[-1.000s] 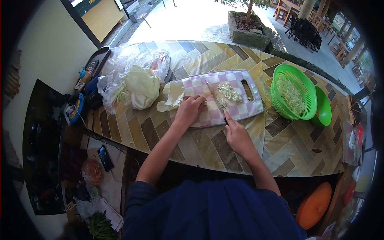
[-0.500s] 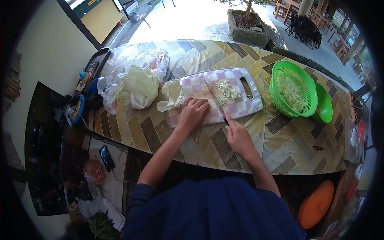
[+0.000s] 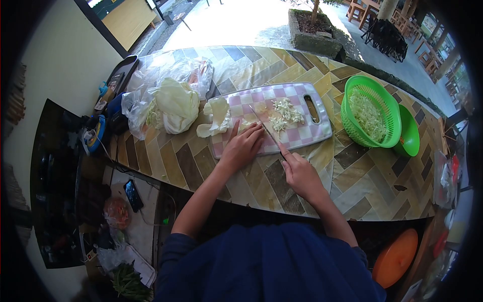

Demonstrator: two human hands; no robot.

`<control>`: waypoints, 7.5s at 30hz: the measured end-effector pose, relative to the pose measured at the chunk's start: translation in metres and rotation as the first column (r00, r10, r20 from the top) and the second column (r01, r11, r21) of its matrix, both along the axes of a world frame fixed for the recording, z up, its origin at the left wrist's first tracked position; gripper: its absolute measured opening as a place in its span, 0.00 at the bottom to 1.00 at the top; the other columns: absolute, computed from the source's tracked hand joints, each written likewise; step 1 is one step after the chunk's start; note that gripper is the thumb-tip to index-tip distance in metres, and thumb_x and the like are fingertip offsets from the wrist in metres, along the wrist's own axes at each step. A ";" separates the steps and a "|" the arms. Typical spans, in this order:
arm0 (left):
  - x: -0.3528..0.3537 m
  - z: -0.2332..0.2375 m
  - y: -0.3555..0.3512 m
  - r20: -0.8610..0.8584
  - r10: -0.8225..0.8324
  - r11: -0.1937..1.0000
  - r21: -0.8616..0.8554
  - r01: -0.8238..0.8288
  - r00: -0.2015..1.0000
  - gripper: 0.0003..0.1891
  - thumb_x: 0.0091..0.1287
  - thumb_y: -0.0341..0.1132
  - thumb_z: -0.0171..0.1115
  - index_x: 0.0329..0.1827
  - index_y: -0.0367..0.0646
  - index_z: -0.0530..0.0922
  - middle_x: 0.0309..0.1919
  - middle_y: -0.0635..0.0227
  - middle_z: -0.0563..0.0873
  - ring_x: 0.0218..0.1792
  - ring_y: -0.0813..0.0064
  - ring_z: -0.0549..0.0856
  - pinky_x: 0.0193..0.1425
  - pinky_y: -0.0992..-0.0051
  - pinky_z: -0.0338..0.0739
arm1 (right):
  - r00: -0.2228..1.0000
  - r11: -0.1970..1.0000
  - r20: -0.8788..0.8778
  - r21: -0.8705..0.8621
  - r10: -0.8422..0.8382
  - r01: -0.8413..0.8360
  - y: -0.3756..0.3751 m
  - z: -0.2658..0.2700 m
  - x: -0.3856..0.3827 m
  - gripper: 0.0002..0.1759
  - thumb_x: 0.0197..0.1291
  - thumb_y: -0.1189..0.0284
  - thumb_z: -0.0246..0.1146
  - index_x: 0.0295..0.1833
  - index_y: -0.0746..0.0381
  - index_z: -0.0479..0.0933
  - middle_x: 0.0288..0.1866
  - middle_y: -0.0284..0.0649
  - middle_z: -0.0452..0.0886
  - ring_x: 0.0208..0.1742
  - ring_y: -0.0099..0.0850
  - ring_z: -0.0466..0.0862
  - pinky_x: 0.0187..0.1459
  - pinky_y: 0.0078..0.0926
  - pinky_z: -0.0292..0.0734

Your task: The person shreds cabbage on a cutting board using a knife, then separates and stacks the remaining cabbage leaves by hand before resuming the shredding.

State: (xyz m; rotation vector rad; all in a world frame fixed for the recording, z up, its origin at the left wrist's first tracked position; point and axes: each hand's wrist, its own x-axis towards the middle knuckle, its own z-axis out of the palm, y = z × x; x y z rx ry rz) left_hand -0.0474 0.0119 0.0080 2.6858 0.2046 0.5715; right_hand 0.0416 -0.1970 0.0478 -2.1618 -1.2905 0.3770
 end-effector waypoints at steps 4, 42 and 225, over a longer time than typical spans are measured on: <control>0.001 0.000 0.000 0.000 0.005 1.000 0.001 -0.005 1.000 0.18 0.72 0.39 0.55 0.60 0.41 0.78 0.59 0.60 0.82 0.66 0.64 0.77 0.79 0.54 0.51 | 0.998 0.998 0.030 -0.001 0.059 -0.059 -0.002 -0.001 0.006 0.32 0.68 0.72 0.54 0.77 0.53 0.59 0.39 0.52 0.76 0.38 0.52 0.82 0.41 0.47 0.78; 0.002 0.006 0.012 0.064 -0.025 0.996 -0.084 0.031 0.998 0.11 0.68 0.35 0.59 0.49 0.43 0.83 0.51 0.65 0.87 0.60 0.66 0.82 0.78 0.51 0.48 | 0.984 0.987 0.085 -0.033 0.157 -0.155 0.007 -0.001 0.022 0.34 0.64 0.76 0.55 0.77 0.54 0.59 0.42 0.52 0.78 0.38 0.51 0.83 0.41 0.46 0.80; 0.033 0.021 0.001 0.056 0.110 0.993 0.032 -0.112 0.992 0.07 0.62 0.28 0.57 0.43 0.40 0.77 0.39 0.58 0.86 0.46 0.57 0.85 0.53 0.62 0.77 | 0.977 0.975 -0.174 0.157 -0.127 0.155 0.012 -0.007 0.000 0.30 0.69 0.73 0.52 0.76 0.58 0.60 0.44 0.61 0.81 0.45 0.58 0.80 0.48 0.50 0.74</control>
